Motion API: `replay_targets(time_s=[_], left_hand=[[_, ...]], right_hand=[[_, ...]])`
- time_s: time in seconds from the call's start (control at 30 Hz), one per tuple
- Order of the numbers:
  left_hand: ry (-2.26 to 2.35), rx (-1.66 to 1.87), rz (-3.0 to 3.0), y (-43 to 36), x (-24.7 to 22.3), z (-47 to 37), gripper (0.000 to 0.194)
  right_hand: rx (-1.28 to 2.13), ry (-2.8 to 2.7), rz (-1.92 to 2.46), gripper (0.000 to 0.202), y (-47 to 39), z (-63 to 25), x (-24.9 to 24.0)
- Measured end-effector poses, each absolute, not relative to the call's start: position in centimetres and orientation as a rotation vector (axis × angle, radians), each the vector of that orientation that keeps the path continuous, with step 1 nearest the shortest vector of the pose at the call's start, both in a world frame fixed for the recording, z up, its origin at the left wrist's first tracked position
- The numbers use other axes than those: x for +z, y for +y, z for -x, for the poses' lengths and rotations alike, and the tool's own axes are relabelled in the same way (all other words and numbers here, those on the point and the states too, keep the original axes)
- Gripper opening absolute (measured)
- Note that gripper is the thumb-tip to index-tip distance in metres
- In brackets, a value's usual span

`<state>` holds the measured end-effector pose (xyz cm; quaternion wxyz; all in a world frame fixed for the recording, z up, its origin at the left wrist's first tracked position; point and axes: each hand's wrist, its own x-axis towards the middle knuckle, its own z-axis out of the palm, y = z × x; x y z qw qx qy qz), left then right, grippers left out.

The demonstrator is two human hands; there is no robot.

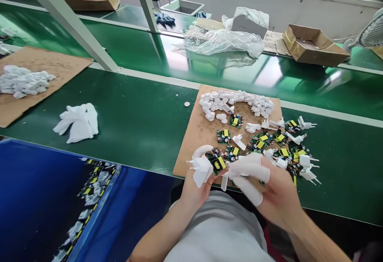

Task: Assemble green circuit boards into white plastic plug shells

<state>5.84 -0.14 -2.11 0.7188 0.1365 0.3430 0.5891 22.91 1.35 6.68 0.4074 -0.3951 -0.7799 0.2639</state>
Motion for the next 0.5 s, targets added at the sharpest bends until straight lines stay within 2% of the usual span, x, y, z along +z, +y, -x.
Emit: replay_targets(time_s=[0.1,0.23,0.5], left_hand=[[0.885,1.317,-0.301,-0.7,-3.3,-6.4,0.056],[0.995,1.415,-0.368,-1.6,-4.8,-6.8,0.051],[1.019,1.489,-0.403,-2.3,-4.9,-6.8,0.041]], right_hand=[[0.404,-1.92,0.971,0.034,-0.5,-21.8,5.3],[0.318,-1.789,1.019,0.033,-0.7,-20.9,3.7],[0.71,-1.488,0.944,0.029,-1.5,-20.0,2.6]])
